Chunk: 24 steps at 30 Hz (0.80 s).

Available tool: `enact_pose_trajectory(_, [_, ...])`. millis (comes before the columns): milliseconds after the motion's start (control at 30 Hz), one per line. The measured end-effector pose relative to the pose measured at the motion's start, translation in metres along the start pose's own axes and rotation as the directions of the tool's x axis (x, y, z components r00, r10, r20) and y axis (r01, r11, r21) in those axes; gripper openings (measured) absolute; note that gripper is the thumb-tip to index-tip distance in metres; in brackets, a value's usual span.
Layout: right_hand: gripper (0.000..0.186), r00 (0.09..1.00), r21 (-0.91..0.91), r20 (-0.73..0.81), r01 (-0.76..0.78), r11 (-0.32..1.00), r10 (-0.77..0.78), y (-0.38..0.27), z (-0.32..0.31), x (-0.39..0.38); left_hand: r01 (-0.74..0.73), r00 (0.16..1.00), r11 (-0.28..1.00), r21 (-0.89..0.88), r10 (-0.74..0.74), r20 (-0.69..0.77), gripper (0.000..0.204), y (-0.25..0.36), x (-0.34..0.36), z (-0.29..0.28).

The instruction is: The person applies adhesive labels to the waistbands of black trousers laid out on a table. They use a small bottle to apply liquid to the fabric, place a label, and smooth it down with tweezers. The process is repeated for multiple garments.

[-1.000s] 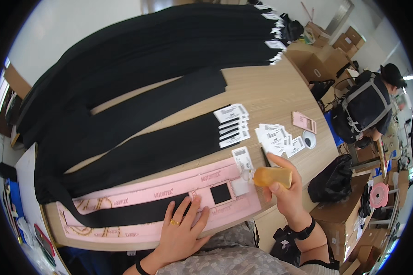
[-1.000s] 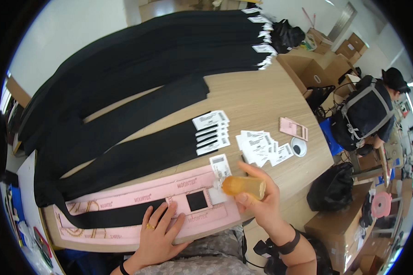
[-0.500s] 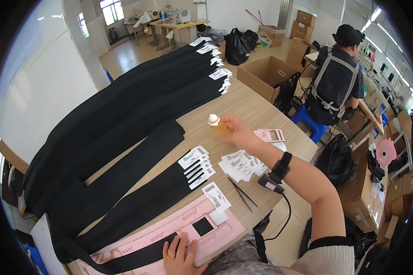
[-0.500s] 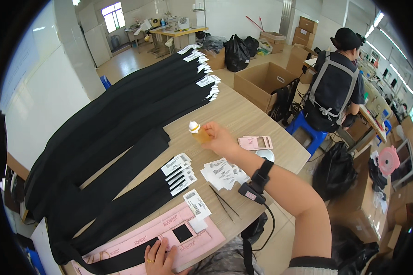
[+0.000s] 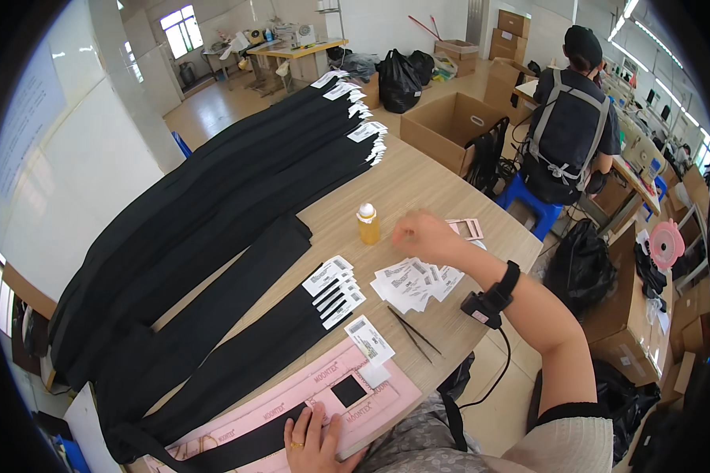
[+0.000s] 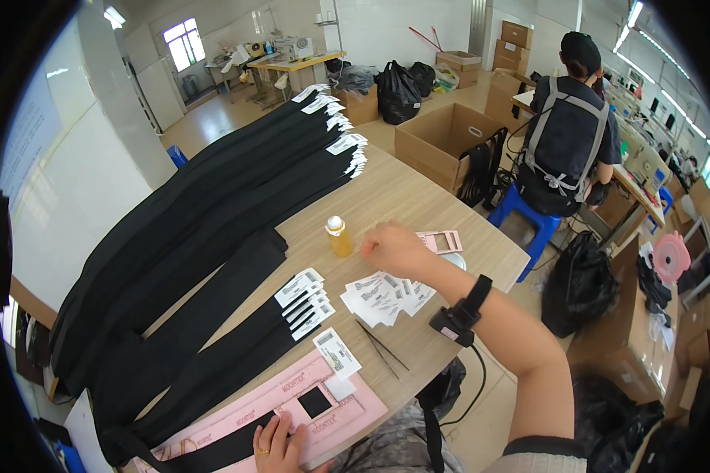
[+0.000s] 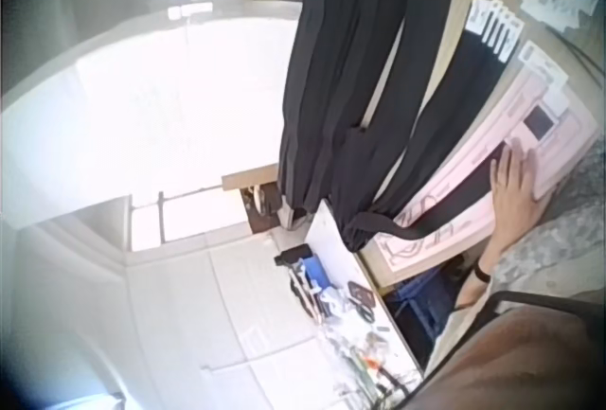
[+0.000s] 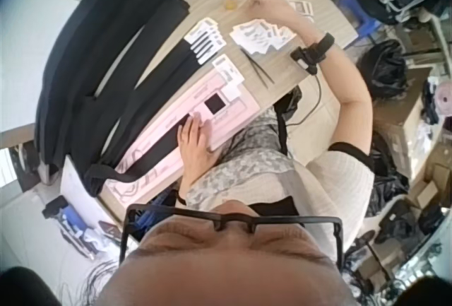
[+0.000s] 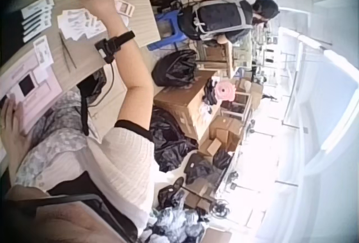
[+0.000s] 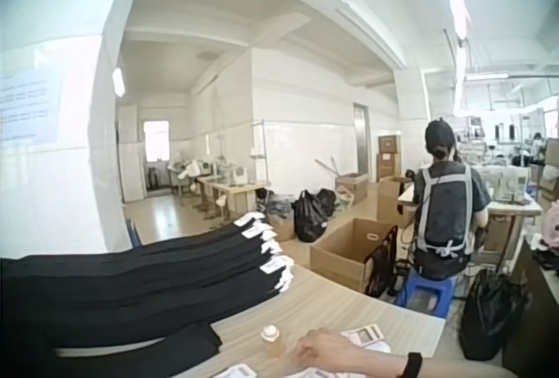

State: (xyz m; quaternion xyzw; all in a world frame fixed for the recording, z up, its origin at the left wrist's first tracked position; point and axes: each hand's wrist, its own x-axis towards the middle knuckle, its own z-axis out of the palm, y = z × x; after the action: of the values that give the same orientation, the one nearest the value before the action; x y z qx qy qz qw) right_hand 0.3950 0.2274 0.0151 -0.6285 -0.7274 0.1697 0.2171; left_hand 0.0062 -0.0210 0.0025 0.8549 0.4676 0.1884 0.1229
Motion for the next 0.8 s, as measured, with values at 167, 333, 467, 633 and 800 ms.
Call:
enact_pose_trajectory(167, [0.021, 0.97, -0.012, 0.238, 0.062, 0.998, -0.057, 0.01, -0.014, -0.025, -0.005, 1.0, 1.0, -0.008, 0.005, 0.014, 0.085, 0.001, 0.0, 0.0])
enact_pose_trajectory(333, [0.02, 0.972, -0.018, 0.227, 0.073, 0.997, -0.067, 0.017, -0.013, -0.03, -0.009, 1.0, 1.0, -0.017, 0.009, 0.016, 0.081, 0.003, 0.003, -0.002])
enact_pose_trajectory(467, [0.019, 0.982, 0.106, 0.189, -0.025, 0.994, 0.004, 0.005, -0.012, -0.033, -0.002, 1.0, 1.0, -0.008, 0.002, 0.019, 0.077, 0.004, 0.003, -0.003])
enact_pose_trajectory(633, [0.017, 0.998, 0.154, 0.06, -0.009, 0.988, 0.0, 0.0, -0.017, -0.05, -0.018, 0.999, 1.0, -0.005, 0.018, 0.028, 0.074, 0.003, 0.006, -0.004])
enact_pose_trajectory(800, [0.009, 0.957, 0.165, -0.254, 0.185, 0.969, -0.14, -0.063, -0.028, -0.092, 0.016, 0.995, 0.999, 0.029, -0.018, 0.098, 0.071, -0.006, 0.001, -0.004])
